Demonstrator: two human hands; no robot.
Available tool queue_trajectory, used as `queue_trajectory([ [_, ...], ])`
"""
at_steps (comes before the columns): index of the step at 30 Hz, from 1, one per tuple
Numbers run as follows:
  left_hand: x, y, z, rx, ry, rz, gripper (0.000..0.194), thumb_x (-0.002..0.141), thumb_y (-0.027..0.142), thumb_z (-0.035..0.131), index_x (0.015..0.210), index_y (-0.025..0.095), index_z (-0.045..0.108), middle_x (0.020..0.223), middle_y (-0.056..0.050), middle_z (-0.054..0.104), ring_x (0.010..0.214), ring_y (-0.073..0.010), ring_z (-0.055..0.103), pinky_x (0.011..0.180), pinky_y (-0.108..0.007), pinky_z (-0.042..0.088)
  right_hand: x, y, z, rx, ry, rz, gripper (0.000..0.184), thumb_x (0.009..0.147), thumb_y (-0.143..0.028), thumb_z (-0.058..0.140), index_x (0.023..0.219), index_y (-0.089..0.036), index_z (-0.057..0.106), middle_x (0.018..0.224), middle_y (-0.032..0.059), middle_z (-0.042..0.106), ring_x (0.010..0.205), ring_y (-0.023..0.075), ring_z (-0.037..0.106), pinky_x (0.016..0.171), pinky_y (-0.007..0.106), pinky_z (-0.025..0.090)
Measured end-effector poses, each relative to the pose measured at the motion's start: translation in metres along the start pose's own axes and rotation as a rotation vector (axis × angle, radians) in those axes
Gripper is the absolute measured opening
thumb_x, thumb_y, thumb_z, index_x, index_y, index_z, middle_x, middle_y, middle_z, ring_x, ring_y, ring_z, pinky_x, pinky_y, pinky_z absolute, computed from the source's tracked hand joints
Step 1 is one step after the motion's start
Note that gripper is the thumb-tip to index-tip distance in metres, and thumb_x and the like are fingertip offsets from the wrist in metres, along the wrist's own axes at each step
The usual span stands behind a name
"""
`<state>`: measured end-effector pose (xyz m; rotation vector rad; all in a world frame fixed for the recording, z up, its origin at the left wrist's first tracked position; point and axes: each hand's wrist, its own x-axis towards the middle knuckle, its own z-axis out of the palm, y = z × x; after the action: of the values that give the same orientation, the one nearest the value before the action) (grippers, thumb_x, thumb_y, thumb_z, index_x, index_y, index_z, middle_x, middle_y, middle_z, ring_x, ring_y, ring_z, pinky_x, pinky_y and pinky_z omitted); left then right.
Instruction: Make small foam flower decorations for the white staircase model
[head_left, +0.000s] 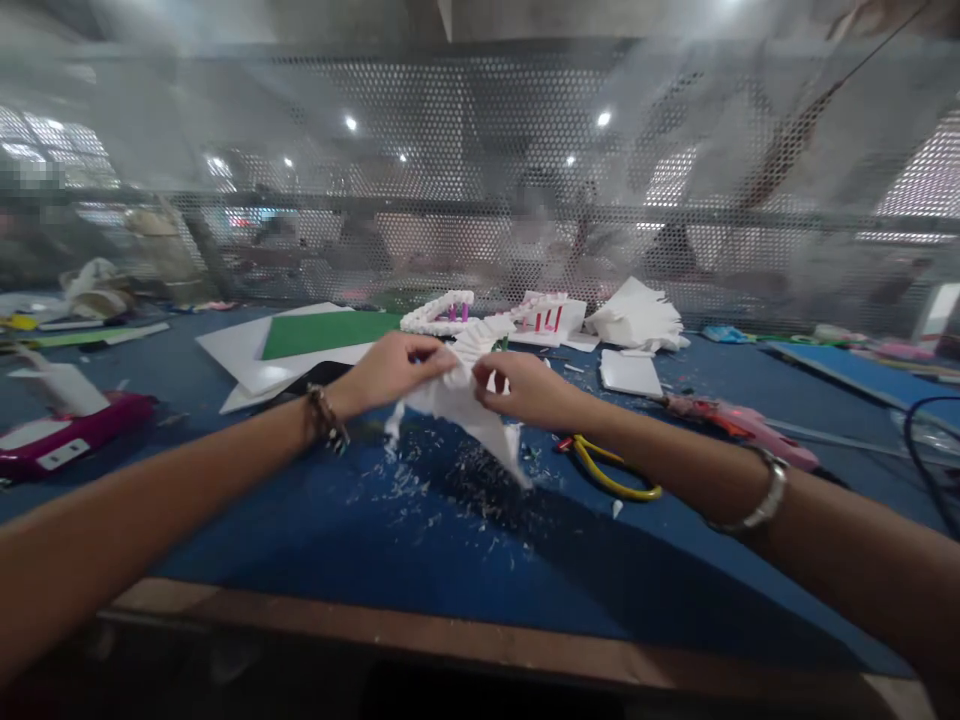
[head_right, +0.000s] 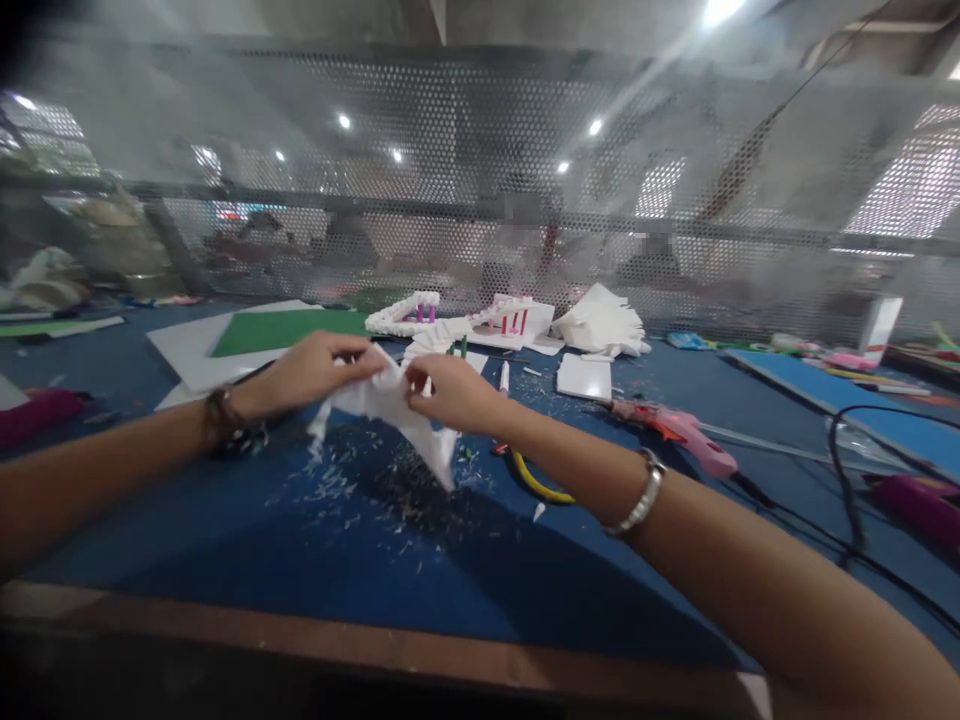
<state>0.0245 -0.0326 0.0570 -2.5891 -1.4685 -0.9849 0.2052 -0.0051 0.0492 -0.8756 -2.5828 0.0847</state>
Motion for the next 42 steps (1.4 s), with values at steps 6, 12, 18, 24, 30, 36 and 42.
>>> queue_trajectory([
  [6, 0.051, 0.008, -0.053, 0.252, 0.471, 0.061, 0.025, 0.082, 0.029, 0.043, 0.072, 0.012, 0.060, 0.062, 0.001, 0.051, 0.058, -0.0093, 0.040, 0.052, -0.025, 0.027, 0.028, 0.016, -0.028, 0.017, 0.311, 0.041, 0.027, 0.081, -0.023, 0.046, 0.104, -0.011, 0.041, 0.087, 0.0071, 0.052, 0.072, 0.0133, 0.051, 0.061, 0.027, 0.044],
  [12, 0.016, 0.043, -0.004, 0.514, 0.185, 0.635, 0.024, 0.085, 0.022, 0.042, 0.075, 0.014, 0.061, 0.064, -0.002, 0.056, 0.061, -0.0132, 0.044, 0.056, -0.028, 0.030, -0.039, 0.011, -0.033, -0.029, 0.295, -0.163, 0.041, 0.072, -0.022, 0.055, 0.108, -0.014, 0.037, 0.096, 0.0090, 0.048, 0.084, 0.0182, 0.048, 0.072, 0.033, 0.042],
  [18, -0.043, 0.051, 0.056, 0.413, -0.077, 0.886, 0.017, 0.078, 0.012, 0.050, 0.063, 0.014, 0.057, 0.057, 0.001, 0.057, 0.053, -0.0126, 0.047, 0.051, -0.025, 0.035, -0.102, -0.003, 0.003, -0.008, -0.084, -0.295, 0.029, 0.075, -0.024, 0.055, 0.101, -0.014, 0.049, 0.098, 0.0085, 0.056, 0.089, 0.0179, 0.051, 0.076, 0.030, 0.044],
  [24, -0.051, 0.047, 0.055, 0.235, -0.258, 0.634, 0.021, 0.084, 0.021, 0.042, 0.074, 0.015, 0.059, 0.068, -0.002, 0.062, 0.061, -0.0158, 0.054, 0.053, -0.025, 0.040, -0.103, -0.003, 0.020, 0.163, -0.180, -0.147, 0.014, 0.076, -0.020, 0.055, 0.089, -0.017, 0.055, 0.088, 0.0034, 0.057, 0.082, 0.0130, 0.052, 0.071, 0.023, 0.043],
  [30, -0.053, 0.041, 0.059, 0.084, -0.388, 0.464, 0.016, 0.083, 0.019, 0.044, 0.081, 0.015, 0.059, 0.080, -0.004, 0.062, 0.071, -0.0162, 0.055, 0.060, -0.024, 0.042, -0.102, -0.007, 0.022, 0.151, -0.215, -0.056, 0.011, 0.075, -0.017, 0.054, 0.085, -0.017, 0.058, 0.085, 0.0033, 0.058, 0.079, 0.0147, 0.052, 0.069, 0.025, 0.042],
  [36, -0.050, 0.044, 0.063, -0.087, -0.428, 0.176, 0.012, 0.079, 0.020, 0.048, 0.073, 0.016, 0.057, 0.073, -0.002, 0.059, 0.068, -0.0147, 0.053, 0.059, -0.024, 0.040, -0.097, 0.000, 0.022, 0.279, -0.218, -0.080, 0.014, 0.073, -0.017, 0.057, 0.087, -0.016, 0.059, 0.088, 0.0031, 0.058, 0.082, 0.0125, 0.053, 0.072, 0.022, 0.042],
  [42, -0.048, 0.046, 0.062, -0.224, -0.468, -0.039, 0.008, 0.072, 0.016, 0.051, 0.064, 0.017, 0.054, 0.066, 0.002, 0.057, 0.062, -0.0116, 0.052, 0.056, -0.021, 0.036, -0.092, 0.007, 0.026, 0.322, -0.179, -0.099, 0.015, 0.073, -0.014, 0.056, 0.087, -0.014, 0.060, 0.087, 0.0049, 0.058, 0.082, 0.0120, 0.053, 0.072, 0.022, 0.042],
])
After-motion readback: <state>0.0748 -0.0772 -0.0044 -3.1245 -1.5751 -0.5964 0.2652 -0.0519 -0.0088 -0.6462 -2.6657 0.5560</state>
